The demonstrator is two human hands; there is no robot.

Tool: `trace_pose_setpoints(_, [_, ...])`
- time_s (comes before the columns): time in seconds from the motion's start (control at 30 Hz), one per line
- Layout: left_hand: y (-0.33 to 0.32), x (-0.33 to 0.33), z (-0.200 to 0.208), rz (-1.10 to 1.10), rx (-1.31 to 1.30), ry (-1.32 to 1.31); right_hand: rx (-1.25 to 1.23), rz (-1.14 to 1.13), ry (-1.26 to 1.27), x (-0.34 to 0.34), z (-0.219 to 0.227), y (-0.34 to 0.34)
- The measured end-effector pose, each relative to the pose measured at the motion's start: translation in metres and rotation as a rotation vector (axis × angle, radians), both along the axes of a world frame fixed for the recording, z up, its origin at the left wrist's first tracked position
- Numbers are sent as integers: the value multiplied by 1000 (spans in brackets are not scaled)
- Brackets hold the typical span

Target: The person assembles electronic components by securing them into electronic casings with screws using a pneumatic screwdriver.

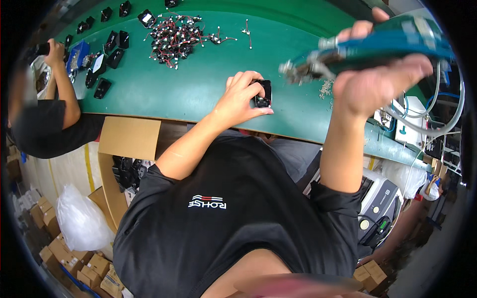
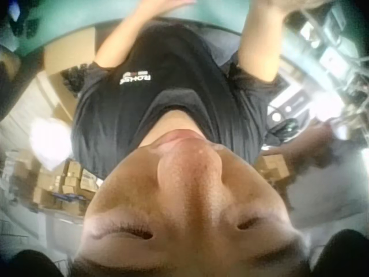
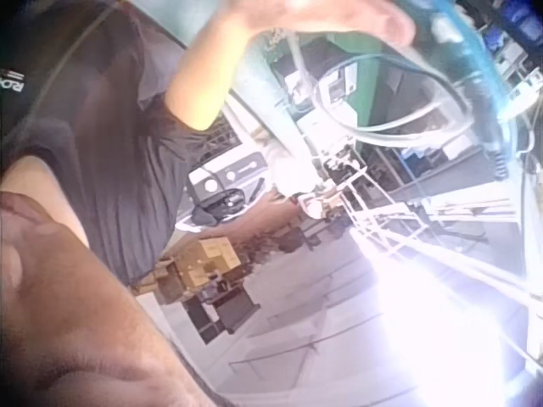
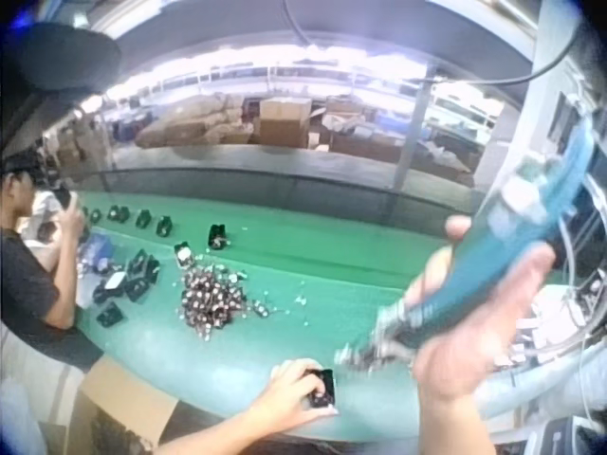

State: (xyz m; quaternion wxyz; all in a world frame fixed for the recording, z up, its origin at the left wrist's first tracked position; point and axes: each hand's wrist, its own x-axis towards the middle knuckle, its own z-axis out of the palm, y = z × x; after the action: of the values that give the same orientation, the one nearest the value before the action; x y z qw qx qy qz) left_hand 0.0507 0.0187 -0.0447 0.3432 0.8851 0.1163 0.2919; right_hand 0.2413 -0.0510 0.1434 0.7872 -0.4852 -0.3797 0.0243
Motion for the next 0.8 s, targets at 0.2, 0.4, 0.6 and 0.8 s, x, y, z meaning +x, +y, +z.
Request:
trace_pose_setpoints(0.2, [0, 3, 0, 1, -9, -4, 214, 507, 255, -51, -34, -20])
trace_pose_setpoints(0.4, [1, 3, -1, 16, -31, -15, 33, 412, 311, -53, -54, -21])
trace_pose_setpoints(0.6, [1, 4, 1, 16, -27, -14, -21, 337, 268, -55, -52, -23])
trace_pose_setpoints(0.8, [-1, 4, 4, 19, -33, -12, 42, 386, 262, -50, -57, -22])
